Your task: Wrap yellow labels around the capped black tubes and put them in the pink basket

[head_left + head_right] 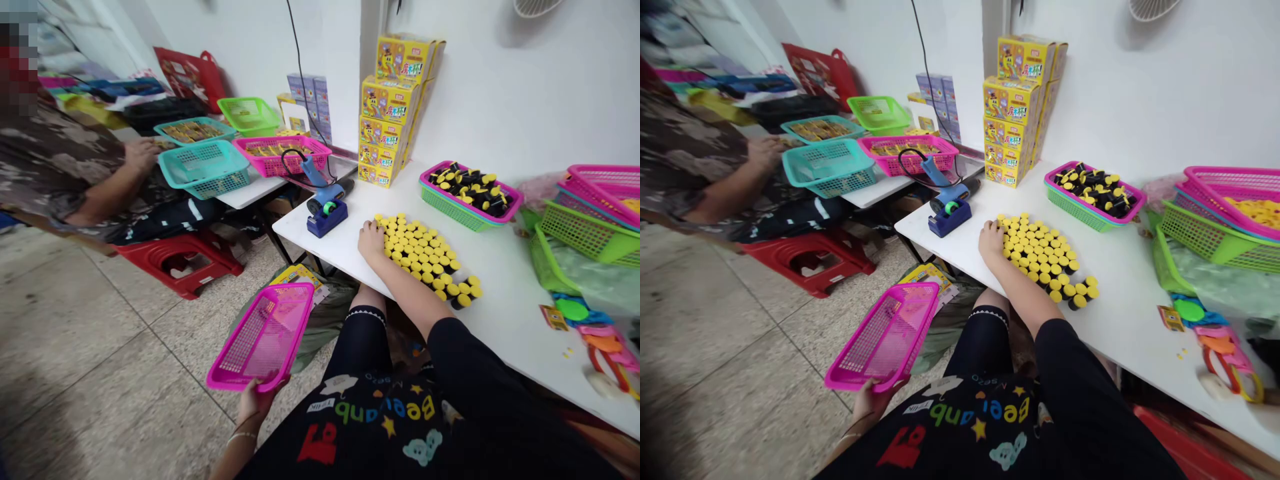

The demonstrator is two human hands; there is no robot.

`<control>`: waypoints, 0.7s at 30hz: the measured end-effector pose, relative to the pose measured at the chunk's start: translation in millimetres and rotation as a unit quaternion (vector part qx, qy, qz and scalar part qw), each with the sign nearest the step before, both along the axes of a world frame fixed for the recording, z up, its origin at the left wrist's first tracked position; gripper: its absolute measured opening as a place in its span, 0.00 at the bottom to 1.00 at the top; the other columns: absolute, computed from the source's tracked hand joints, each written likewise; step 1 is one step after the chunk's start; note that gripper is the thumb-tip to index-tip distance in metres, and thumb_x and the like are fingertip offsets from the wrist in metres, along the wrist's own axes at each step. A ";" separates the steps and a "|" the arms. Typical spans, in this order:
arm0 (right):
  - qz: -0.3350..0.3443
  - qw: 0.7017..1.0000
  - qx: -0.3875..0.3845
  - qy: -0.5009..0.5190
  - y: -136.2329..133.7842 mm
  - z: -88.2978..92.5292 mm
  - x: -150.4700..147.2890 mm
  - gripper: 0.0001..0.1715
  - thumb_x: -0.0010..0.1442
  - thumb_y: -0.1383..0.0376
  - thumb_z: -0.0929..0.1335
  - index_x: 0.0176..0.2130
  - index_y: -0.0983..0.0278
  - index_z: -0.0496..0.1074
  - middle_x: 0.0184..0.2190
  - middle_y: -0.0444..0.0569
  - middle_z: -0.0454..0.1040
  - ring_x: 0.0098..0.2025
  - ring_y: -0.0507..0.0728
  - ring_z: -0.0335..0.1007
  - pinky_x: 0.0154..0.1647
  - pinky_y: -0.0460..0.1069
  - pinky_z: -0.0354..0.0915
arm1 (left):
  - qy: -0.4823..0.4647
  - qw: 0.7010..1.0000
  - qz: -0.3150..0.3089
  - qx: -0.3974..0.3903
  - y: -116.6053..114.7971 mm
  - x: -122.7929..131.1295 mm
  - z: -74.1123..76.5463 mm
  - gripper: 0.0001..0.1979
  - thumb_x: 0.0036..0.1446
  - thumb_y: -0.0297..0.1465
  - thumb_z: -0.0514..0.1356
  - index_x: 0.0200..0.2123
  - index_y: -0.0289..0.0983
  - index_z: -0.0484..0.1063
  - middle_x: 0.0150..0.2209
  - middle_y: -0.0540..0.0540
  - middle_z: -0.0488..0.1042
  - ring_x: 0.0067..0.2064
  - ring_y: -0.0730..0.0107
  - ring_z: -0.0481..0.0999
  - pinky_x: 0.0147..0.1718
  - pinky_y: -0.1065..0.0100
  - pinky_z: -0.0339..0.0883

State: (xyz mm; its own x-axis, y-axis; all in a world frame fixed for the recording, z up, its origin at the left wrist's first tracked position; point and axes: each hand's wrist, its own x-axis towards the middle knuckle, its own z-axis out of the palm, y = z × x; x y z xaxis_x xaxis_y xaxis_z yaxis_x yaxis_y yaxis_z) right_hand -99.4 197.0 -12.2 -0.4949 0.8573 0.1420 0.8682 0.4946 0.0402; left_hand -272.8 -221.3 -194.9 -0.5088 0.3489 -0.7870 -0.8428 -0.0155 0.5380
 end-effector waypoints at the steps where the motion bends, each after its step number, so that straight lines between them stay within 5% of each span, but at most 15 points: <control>1: -0.004 1.000 0.000 0.001 1.4 -0.2 2.9 0.31 0.66 0.73 0.55 0.62 0.71 0.71 0.67 0.66 0.62 0.69 0.73 0.51 0.64 0.67 0.54 | 0.001 1.000 -0.001 0.001 -0.6 0.0 0.3 0.09 0.30 0.22 0.58 0.20 0.36 0.63 0.27 0.43 0.78 0.34 0.53 0.82 0.52 0.38 0.75; 12: -0.048 0.999 -0.009 -0.002 17.7 -2.8 32.2 0.32 0.66 0.74 0.54 0.62 0.72 0.70 0.69 0.66 0.60 0.69 0.73 0.50 0.64 0.67 0.53 | 0.019 1.000 -0.009 -0.007 0.3 -0.2 -1.0 0.09 0.31 0.21 0.58 0.21 0.36 0.64 0.26 0.46 0.77 0.33 0.57 0.81 0.54 0.40 0.74; 21: -0.071 0.997 -0.015 0.001 24.6 -0.3 58.5 0.31 0.66 0.72 0.55 0.62 0.73 0.70 0.69 0.67 0.60 0.69 0.73 0.51 0.65 0.67 0.53 | 0.029 0.999 -0.019 -0.028 5.6 7.3 5.7 0.11 0.29 0.22 0.59 0.21 0.36 0.62 0.25 0.46 0.76 0.39 0.47 0.83 0.52 0.38 0.75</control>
